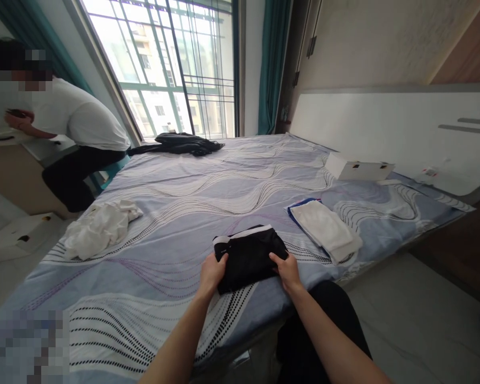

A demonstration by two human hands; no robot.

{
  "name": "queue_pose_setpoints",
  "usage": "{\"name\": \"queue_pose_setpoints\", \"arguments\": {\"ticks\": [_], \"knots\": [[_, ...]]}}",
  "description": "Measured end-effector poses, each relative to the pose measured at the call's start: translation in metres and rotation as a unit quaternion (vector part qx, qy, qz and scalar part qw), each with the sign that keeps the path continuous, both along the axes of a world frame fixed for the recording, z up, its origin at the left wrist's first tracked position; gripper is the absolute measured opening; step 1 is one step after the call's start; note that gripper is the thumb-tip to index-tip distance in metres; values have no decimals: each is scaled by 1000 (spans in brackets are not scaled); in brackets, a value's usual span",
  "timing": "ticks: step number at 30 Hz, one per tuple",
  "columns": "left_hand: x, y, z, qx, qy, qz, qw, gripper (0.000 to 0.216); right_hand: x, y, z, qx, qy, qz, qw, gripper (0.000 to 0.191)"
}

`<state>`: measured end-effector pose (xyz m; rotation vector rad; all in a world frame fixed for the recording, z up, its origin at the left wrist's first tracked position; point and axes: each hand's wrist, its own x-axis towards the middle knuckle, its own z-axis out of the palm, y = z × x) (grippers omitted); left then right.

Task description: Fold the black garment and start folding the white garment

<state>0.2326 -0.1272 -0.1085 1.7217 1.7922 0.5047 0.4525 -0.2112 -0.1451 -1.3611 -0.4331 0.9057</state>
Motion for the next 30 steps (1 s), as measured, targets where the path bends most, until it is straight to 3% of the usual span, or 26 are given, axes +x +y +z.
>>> {"name": "queue_pose_setpoints", "arguments": {"ticks": [3,7,10,12,15,17,19,21,25,30], "knots": [[-12,-5,13,51,-10,15,999,32,-16,-2,3,14,15,30,999,45],[-78,-17,23,73,32,62,995,35,-55,-7,5,4,9,132,991,46],[-131,-28,23,-9,73,97,993,44,-71,-14,19,-68,-158,164,971,57],[-147,-34,23,-15,114,116,987,55,-74,-14,38,-88,-328,130,932,70],[-131,-31,20,136,133,93,977,53,-90,0,71,-13,-519,131,845,70],[-101,-23,13,234,87,12,968,51,-113,17,82,33,-595,199,778,63],[-70,-15,0,254,69,-87,961,53,-135,35,76,16,-632,281,723,58],[-51,-10,-17,224,111,-141,958,56,-147,47,57,-37,-640,338,689,55],[-49,-10,-39,196,202,-142,949,56,-126,49,18,-102,-649,336,675,56],[-72,-19,-35,181,239,-108,948,59,-73,45,6,-195,-638,299,682,58]]}}
